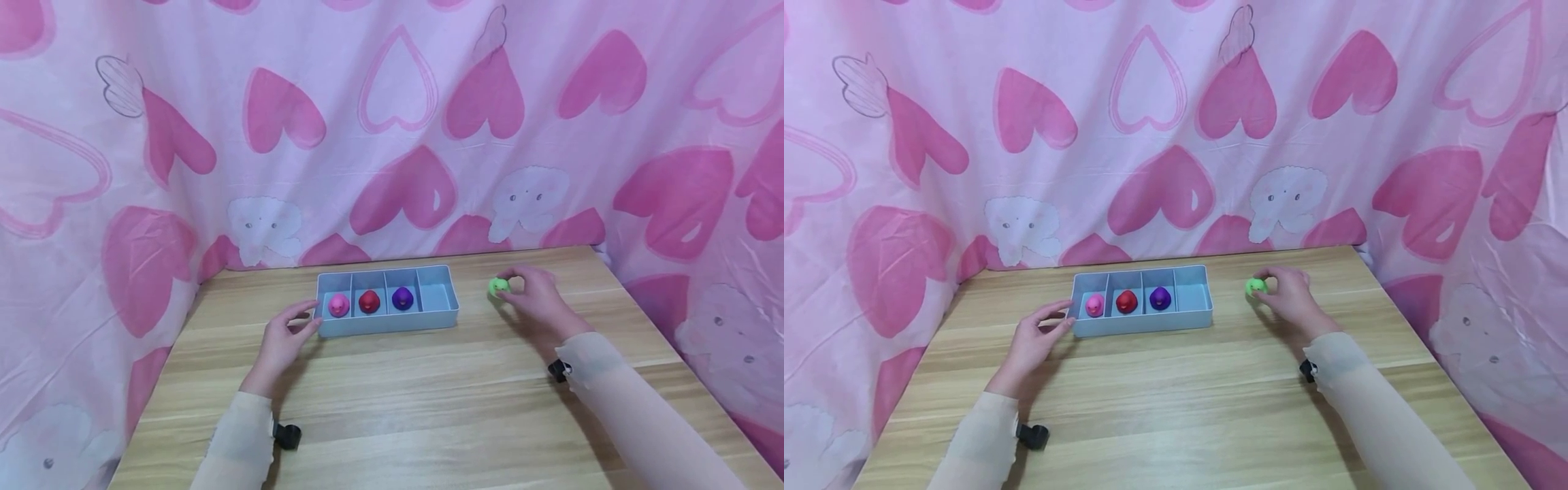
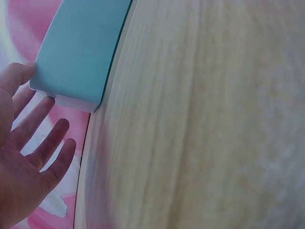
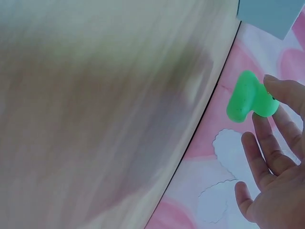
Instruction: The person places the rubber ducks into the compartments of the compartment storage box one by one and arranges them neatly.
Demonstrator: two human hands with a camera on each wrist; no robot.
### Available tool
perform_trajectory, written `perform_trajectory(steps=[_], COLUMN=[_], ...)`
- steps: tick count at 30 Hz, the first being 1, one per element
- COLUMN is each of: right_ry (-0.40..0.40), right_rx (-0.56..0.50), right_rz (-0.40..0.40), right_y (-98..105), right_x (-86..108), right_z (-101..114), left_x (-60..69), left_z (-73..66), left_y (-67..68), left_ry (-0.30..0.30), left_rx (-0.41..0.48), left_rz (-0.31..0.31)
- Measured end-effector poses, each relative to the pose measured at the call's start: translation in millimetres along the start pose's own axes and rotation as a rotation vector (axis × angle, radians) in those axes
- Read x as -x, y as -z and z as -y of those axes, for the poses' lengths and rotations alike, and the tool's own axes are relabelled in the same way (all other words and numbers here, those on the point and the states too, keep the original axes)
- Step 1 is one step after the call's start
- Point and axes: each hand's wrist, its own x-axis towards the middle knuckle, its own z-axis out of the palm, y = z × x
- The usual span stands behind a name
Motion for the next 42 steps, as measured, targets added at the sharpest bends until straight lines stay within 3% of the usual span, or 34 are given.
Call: perform_trajectory(steps=[9,35,42], right_ry=[-0.045,0.153,0.199], right_rx=[-0.013,-0.004,-0.027], right_rz=[0.016,-0.071,-0.057], right_y=[-1,-10,-17], right_x=[-4.1,-17.1,-20.8], right_z=[12,58,73], left_x=[0.5,1.9,0.8], left_z=[0.2,-1.8,0.3], left_y=[-0.1,0.3,-1.5], left_ry=[0.002,-0.001,-0.053], left_rx=[-0.002,-0.020,-0.010], left_rz=[-0.006,-0.011,-0.026])
